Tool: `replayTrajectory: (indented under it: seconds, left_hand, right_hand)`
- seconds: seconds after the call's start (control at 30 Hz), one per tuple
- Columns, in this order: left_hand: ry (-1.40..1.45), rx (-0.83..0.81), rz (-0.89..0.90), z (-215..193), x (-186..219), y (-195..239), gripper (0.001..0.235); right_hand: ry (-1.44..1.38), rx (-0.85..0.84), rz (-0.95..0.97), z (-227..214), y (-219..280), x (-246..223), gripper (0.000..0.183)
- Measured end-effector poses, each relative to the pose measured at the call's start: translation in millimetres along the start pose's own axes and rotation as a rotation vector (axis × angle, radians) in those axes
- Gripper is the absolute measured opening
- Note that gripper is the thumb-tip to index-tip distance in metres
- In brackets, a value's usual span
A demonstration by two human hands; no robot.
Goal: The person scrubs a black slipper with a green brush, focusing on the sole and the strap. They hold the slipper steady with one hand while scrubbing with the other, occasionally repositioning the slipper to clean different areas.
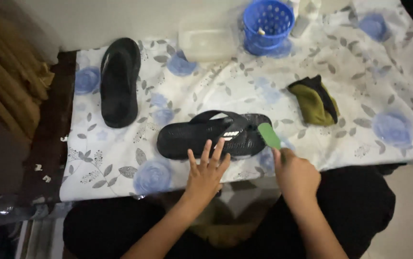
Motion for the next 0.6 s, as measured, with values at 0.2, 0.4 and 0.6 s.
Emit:
replayTrajectory:
  seconds: [0.2, 0.4, 0.6]
  left_hand:
    - [0.031, -0.046, 0.020, 18.5, 4.6, 11.4, 0.058]
    - [0.035, -0.035, 0.029, 21.9, 5.5, 11.2, 0.072]
    - [0.009, -0.027, 0.033, 20.5, 6.0, 12.7, 0.083]
  right_hand:
    - [-0.025, 0.003, -0.242, -2.3, 42.2, -38.7, 0.033]
    - [0.028, -0.141, -0.102, -4.0, 13.2, -24.3, 0.041]
    - [-0.024, -0.201, -0.063, 3.1, 14.7, -19.8, 0.044]
Point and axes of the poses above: each hand's wrist, its own y-axis away from the middle knuckle, its own z-axis out of the palm, x = y × z, the point moved 7 cm from there along -y, towards the middle knuckle, and after that the axes turned 12 degrees about -y, right-handed, at the moved point
